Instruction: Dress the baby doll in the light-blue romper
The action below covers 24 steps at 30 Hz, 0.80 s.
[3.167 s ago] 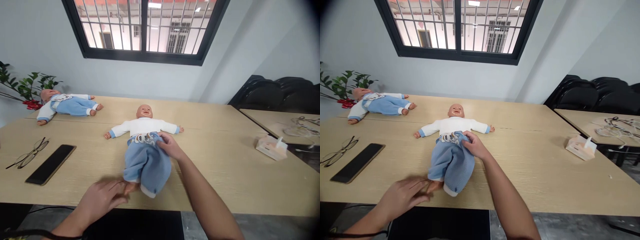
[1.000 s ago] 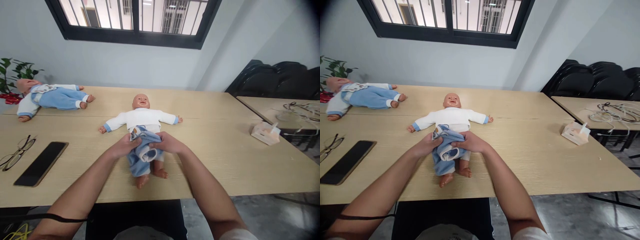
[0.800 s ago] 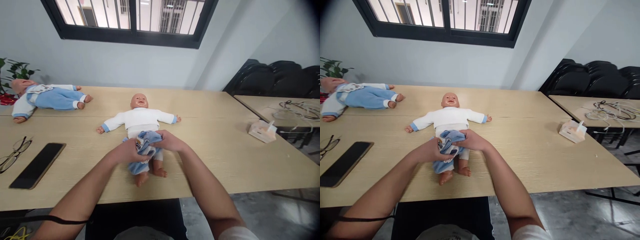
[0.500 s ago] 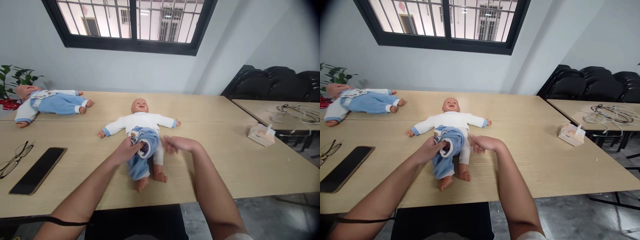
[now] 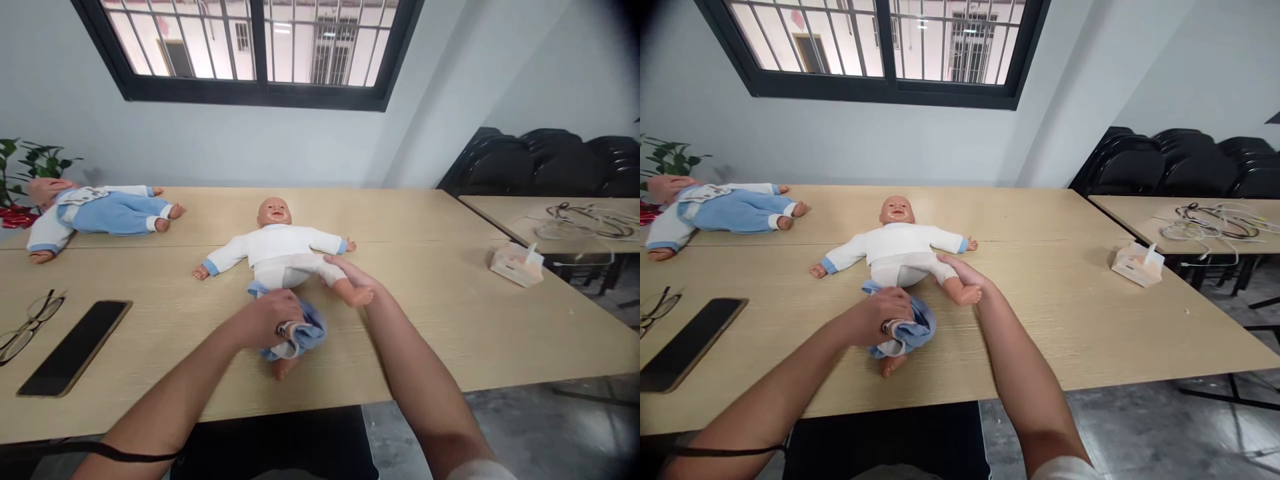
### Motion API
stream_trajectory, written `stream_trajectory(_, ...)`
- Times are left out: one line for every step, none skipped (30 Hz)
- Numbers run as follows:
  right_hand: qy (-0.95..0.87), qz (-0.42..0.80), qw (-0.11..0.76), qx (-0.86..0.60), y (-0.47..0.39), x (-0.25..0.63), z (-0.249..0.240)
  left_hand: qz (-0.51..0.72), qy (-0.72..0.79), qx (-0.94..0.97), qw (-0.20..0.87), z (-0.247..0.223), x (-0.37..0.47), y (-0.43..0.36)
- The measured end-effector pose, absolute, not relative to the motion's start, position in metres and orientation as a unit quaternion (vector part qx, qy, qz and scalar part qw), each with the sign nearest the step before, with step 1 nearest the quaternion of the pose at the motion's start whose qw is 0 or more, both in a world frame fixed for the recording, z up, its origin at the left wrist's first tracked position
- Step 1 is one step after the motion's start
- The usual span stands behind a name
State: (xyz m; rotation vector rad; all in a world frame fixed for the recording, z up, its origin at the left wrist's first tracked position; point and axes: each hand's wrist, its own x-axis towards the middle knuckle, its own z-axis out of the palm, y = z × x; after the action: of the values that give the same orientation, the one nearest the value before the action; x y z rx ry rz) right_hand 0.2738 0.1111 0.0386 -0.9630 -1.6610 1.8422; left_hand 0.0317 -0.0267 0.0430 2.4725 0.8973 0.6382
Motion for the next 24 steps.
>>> stream_trajectory(-0.58, 0.697, 0.242, -0.345, 0.11, 0.273, 0.039, 0.219, 0.313, 0.9, 0.207, 0.042, 0.033, -0.028)
stream_trajectory(-0.552, 0.728, 0.237, -0.331, 0.108, 0.272, 0.04, 0.218, 0.312, 0.904, 0.195, 0.042, 0.035, -0.028)
stream_trajectory(-0.527, 0.757, 0.231, -0.309, 0.104, 0.27, 0.041, 0.219, 0.312, 0.907, 0.178, 0.041, 0.036, -0.029)
stream_trajectory(-0.509, 0.779, 0.232, -0.283, 0.099, 0.267, 0.042, 0.222, 0.312, 0.91, 0.158, 0.04, 0.037, -0.029)
stream_trajectory(-0.496, 0.795, 0.236, -0.257, 0.094, 0.263, 0.043, 0.228, 0.311, 0.912, 0.136, 0.04, 0.037, -0.029)
stream_trajectory(-0.488, 0.804, 0.244, -0.237, 0.09, 0.26, 0.045, 0.237, 0.31, 0.914, 0.115, 0.039, 0.037, -0.029)
stream_trajectory(-0.483, 0.807, 0.255, -0.223, 0.085, 0.256, 0.046, 0.25, 0.306, 0.914, 0.094, 0.038, 0.036, -0.029)
stream_trajectory(-0.482, 0.806, 0.266, -0.217, 0.082, 0.252, 0.048, 0.265, 0.303, 0.913, 0.075, 0.038, 0.035, -0.029)
stream_trajectory(-0.484, 0.803, 0.275, -0.216, 0.08, 0.249, 0.048, 0.281, 0.3, 0.91, 0.061, 0.038, 0.033, -0.028)
stream_trajectory(-0.488, 0.797, 0.283, -0.218, 0.08, 0.247, 0.049, 0.297, 0.3, 0.905, 0.053, 0.038, 0.032, -0.028)
stream_trajectory(-0.494, 0.789, 0.291, -0.221, 0.08, 0.245, 0.048, 0.315, 0.303, 0.898, 0.051, 0.039, 0.03, -0.028)
stream_trajectory(-0.502, 0.779, 0.298, -0.227, 0.081, 0.244, 0.048, 0.336, 0.307, 0.889, 0.051, 0.039, 0.028, -0.027)
stream_trajectory(-0.514, 0.766, 0.305, -0.236, 0.082, 0.243, 0.047, 0.361, 0.314, 0.876, 0.053, 0.039, 0.027, -0.027)
stream_trajectory(-0.528, 0.751, 0.309, -0.247, 0.083, 0.243, 0.045, 0.39, 0.321, 0.862, 0.054, 0.039, 0.025, -0.027)
stream_trajectory(-0.544, 0.736, 0.309, -0.258, 0.084, 0.242, 0.044, 0.421, 0.327, 0.844, 0.052, 0.038, 0.024, -0.026)
stream_trajectory(-0.559, 0.723, 0.304, -0.27, 0.084, 0.242, 0.043, 0.453, 0.336, 0.825, 0.043, 0.036, 0.024, -0.025)
stream_trajectory(-0.574, 0.712, 0.293, -0.28, 0.084, 0.241, 0.042, 0.488, 0.35, 0.799, 0.028, 0.034, 0.023, -0.024)
stream_trajectory(-0.589, 0.701, 0.281, -0.287, 0.083, 0.239, 0.041, 0.524, 0.369, 0.768, 0.004, 0.032, 0.023, -0.023)
stream_trajectory(-0.605, 0.689, 0.269, -0.294, 0.082, 0.238, 0.04, 0.558, 0.39, 0.732, -0.029, 0.03, 0.022, -0.022)
stream_trajectory(-0.624, 0.672, 0.261, -0.301, 0.081, 0.236, 0.039, 0.585, 0.41, 0.697, -0.068, 0.028, 0.022, -0.021)
stream_trajectory(-0.645, 0.649, 0.258, -0.31, 0.08, 0.234, 0.039, 0.597, 0.424, 0.672, -0.107, 0.028, 0.021, -0.021)
stream_trajectory(-0.663, 0.626, 0.26, -0.319, 0.079, 0.232, 0.039, 0.593, 0.428, 0.668, -0.138, 0.029, 0.02, -0.021)
stream_trajectory(-0.673, 0.609, 0.265, -0.326, 0.078, 0.231, 0.039, 0.575, 0.421, 0.684, -0.159, 0.031, 0.019, -0.021)
stream_trajectory(-0.674, 0.604, 0.272, -0.327, 0.077, 0.229, 0.039, 0.544, 0.405, 0.716, -0.167, 0.034, 0.018, -0.022)
